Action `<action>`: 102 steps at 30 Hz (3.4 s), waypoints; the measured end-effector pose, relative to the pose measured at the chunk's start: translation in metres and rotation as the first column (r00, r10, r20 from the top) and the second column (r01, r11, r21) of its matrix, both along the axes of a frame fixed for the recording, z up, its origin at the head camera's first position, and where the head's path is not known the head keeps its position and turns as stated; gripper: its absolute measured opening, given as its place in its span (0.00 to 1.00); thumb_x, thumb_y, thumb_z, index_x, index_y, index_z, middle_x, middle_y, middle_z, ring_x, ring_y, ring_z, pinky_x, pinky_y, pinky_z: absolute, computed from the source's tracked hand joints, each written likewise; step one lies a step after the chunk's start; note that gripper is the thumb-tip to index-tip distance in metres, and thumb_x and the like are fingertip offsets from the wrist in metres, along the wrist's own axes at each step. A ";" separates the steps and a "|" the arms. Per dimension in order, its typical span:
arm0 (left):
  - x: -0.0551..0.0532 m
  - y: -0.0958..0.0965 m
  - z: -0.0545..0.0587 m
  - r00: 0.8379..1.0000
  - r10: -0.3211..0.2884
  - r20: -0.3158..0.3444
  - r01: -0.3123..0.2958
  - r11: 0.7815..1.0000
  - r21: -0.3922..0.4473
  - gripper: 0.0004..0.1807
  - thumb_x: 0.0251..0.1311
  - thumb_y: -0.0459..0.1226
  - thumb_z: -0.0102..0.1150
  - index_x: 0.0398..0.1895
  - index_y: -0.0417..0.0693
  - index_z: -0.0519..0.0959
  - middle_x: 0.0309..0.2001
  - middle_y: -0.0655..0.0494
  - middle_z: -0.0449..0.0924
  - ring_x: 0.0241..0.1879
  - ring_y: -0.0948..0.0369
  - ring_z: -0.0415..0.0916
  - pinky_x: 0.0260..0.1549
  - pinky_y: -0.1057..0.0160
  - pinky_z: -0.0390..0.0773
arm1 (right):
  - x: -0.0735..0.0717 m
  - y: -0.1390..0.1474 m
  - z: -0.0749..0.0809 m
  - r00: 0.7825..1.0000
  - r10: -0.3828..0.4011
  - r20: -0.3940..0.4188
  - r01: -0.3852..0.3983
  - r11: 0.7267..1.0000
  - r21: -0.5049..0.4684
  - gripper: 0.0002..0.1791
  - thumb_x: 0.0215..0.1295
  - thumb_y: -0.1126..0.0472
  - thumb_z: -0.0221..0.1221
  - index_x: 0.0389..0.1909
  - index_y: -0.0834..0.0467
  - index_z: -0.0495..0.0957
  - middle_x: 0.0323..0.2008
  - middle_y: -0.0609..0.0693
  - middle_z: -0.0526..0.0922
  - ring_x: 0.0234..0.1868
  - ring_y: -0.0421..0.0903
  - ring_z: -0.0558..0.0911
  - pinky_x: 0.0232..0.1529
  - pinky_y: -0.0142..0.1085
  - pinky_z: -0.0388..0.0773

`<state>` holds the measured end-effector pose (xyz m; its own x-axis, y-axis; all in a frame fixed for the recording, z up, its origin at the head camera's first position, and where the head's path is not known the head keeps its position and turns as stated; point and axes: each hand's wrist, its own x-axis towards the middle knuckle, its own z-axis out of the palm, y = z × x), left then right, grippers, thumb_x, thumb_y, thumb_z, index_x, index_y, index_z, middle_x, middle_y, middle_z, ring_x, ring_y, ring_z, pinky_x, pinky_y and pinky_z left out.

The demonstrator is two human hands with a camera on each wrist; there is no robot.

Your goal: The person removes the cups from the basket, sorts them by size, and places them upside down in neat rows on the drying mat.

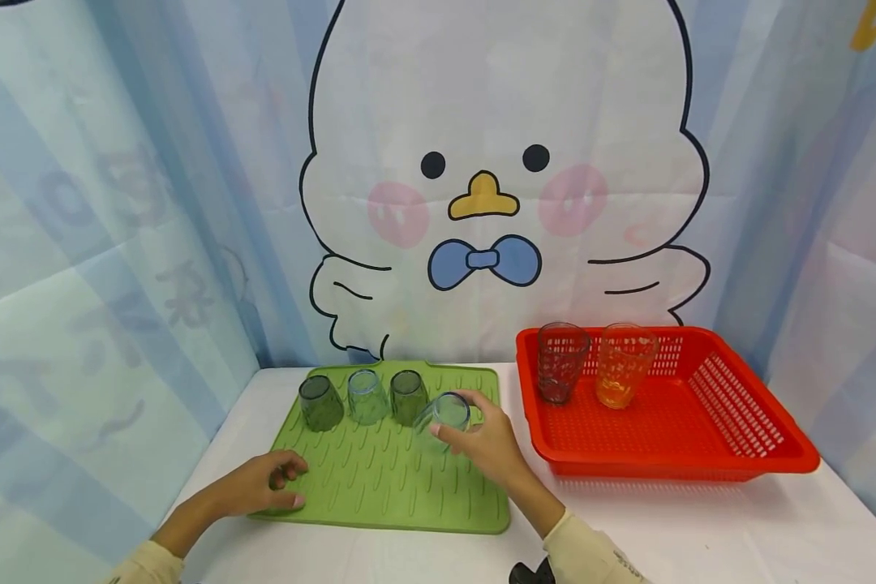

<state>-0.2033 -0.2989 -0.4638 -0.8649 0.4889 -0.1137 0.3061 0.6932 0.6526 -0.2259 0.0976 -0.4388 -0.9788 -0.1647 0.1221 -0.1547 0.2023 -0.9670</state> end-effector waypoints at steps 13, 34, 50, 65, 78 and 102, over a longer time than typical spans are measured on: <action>0.005 0.001 -0.003 1.000 0.019 0.009 -0.019 1.000 -0.022 0.27 0.56 0.47 0.73 0.53 0.42 0.77 0.42 0.54 0.75 0.40 0.62 0.71 0.38 0.63 0.75 | -0.019 -0.009 -0.007 0.993 -0.117 0.004 0.116 0.992 0.056 0.35 0.56 0.59 0.74 0.65 0.57 0.73 0.56 0.61 0.78 0.22 0.50 0.84 0.28 0.35 0.82; 0.002 -0.001 -0.002 0.999 0.012 0.032 -0.012 1.000 0.008 0.27 0.57 0.45 0.73 0.54 0.41 0.76 0.44 0.53 0.75 0.40 0.61 0.71 0.38 0.62 0.74 | -0.050 -0.005 -0.018 0.984 -0.179 0.006 0.178 0.979 0.102 0.35 0.55 0.65 0.71 0.65 0.62 0.71 0.60 0.64 0.75 0.24 0.44 0.85 0.29 0.37 0.84; 0.002 -0.002 -0.005 1.000 0.012 0.002 -0.012 1.000 -0.001 0.27 0.56 0.46 0.73 0.54 0.41 0.76 0.44 0.52 0.75 0.40 0.62 0.71 0.38 0.63 0.74 | -0.065 -0.010 -0.029 0.970 -0.241 0.016 0.238 0.966 0.099 0.34 0.58 0.63 0.70 0.66 0.62 0.70 0.52 0.68 0.79 0.22 0.46 0.86 0.27 0.33 0.81; 0.002 0.000 -0.005 1.000 0.027 0.003 -0.026 0.999 -0.022 0.28 0.56 0.47 0.73 0.54 0.41 0.76 0.43 0.54 0.75 0.39 0.63 0.71 0.38 0.63 0.74 | -0.070 -0.011 -0.029 0.973 -0.221 0.069 0.216 0.974 0.069 0.35 0.63 0.62 0.68 0.67 0.65 0.63 0.64 0.67 0.69 0.25 0.44 0.86 0.31 0.36 0.84; 0.002 -0.001 -0.004 0.999 0.033 0.027 -0.033 0.999 -0.011 0.28 0.57 0.48 0.73 0.55 0.42 0.76 0.44 0.53 0.75 0.41 0.62 0.71 0.39 0.62 0.75 | -0.064 -0.009 -0.030 0.975 -0.213 0.058 0.201 0.966 0.163 0.46 0.63 0.54 0.69 0.75 0.61 0.55 0.70 0.68 0.64 0.28 0.48 0.87 0.37 0.39 0.83; 0.003 0.000 -0.005 0.999 0.041 -0.009 -0.041 0.999 -0.009 0.28 0.55 0.48 0.74 0.53 0.42 0.77 0.44 0.53 0.77 0.40 0.63 0.71 0.38 0.63 0.75 | 0.024 0.027 0.015 0.974 0.127 0.187 -0.171 0.954 0.245 0.48 0.55 0.54 0.74 0.73 0.57 0.59 0.65 0.63 0.73 0.35 0.48 0.86 0.39 0.42 0.83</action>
<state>-0.2002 -0.2989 -0.4692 -0.8851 0.4522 -0.1103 0.2832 0.7112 0.6434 -0.2020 0.1249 -0.4235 -0.9433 -0.3142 -0.1067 -0.0431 0.4348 -0.8995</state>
